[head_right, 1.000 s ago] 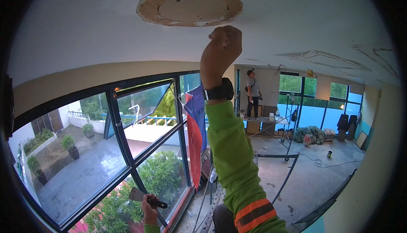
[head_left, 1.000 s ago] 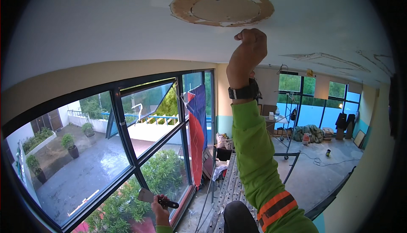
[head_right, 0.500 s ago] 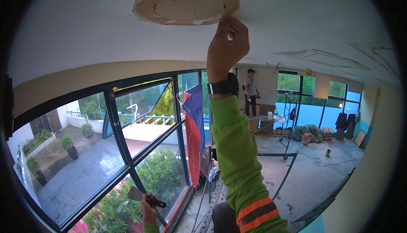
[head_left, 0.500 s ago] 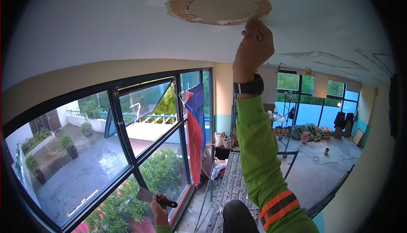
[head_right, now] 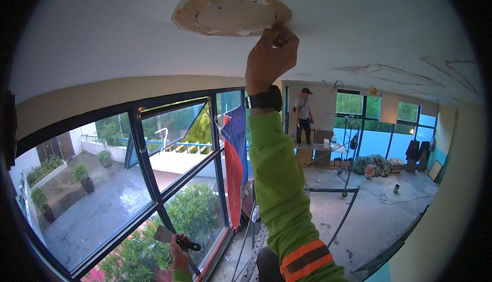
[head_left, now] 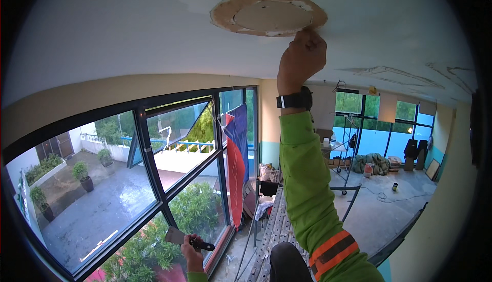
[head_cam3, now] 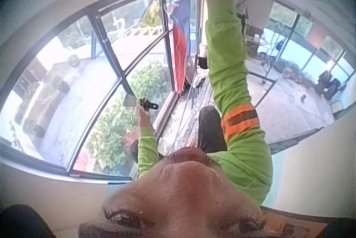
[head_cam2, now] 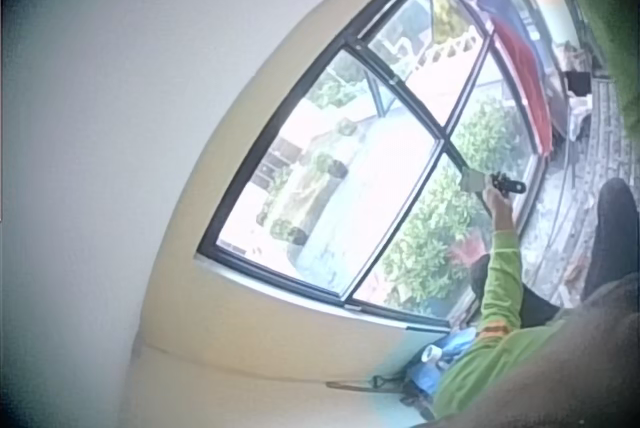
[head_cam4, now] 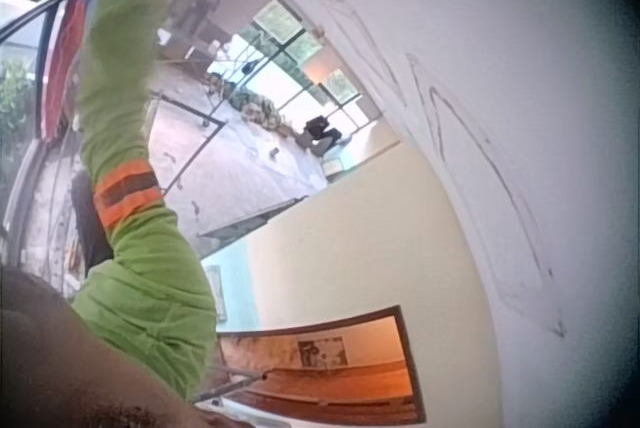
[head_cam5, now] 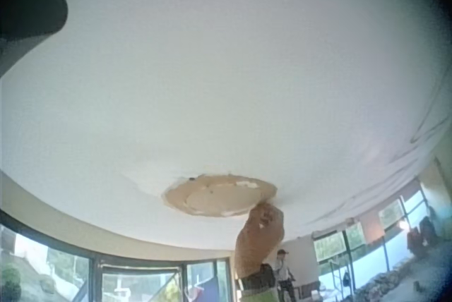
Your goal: The person removes loose pieces of material from the edge of a hole in the ceiling by hand and uses a putty knife to scrape the surface.
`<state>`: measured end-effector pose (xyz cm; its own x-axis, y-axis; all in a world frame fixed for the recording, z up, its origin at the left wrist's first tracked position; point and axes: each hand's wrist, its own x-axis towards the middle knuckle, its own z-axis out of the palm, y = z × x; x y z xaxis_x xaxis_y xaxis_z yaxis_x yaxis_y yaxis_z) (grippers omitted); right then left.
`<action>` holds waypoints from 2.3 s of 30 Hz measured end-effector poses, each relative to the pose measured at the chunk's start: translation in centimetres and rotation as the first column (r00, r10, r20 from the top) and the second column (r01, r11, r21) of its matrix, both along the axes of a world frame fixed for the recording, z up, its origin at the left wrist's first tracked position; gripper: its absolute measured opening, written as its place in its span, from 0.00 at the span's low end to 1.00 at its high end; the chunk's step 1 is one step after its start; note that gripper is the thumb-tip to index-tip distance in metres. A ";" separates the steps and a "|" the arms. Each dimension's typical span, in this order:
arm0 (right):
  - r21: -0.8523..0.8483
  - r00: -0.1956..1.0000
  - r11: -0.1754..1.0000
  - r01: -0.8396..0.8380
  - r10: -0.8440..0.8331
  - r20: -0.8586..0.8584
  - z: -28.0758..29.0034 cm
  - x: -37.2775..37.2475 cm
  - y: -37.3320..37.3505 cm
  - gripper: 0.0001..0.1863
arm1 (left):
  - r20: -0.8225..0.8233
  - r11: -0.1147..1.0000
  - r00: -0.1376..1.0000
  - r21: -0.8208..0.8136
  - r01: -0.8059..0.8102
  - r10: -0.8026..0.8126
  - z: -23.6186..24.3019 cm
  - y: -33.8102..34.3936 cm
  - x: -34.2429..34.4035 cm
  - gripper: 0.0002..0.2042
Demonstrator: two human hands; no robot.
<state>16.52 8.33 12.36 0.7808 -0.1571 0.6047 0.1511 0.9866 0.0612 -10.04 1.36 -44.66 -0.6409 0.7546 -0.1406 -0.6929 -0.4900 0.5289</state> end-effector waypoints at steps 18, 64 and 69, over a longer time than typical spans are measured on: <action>-0.042 0.973 0.981 -0.191 0.195 0.126 -1.8 -0.6 -1.0 0.07 | 0.025 0.999 1.000 0.038 0.002 -0.003 -0.3 -0.2 -0.8 0.10; 0.066 0.952 0.964 -0.257 0.241 0.188 -1.2 1.7 -0.5 0.06 | 0.034 1.000 0.999 0.031 -0.004 0.003 -0.7 -0.1 -0.7 0.10; 0.080 0.989 0.992 -0.099 0.089 0.114 -1.0 1.8 -0.4 0.07 | 0.022 0.998 1.000 0.066 0.016 -0.018 -1.3 0.1 -0.9 0.10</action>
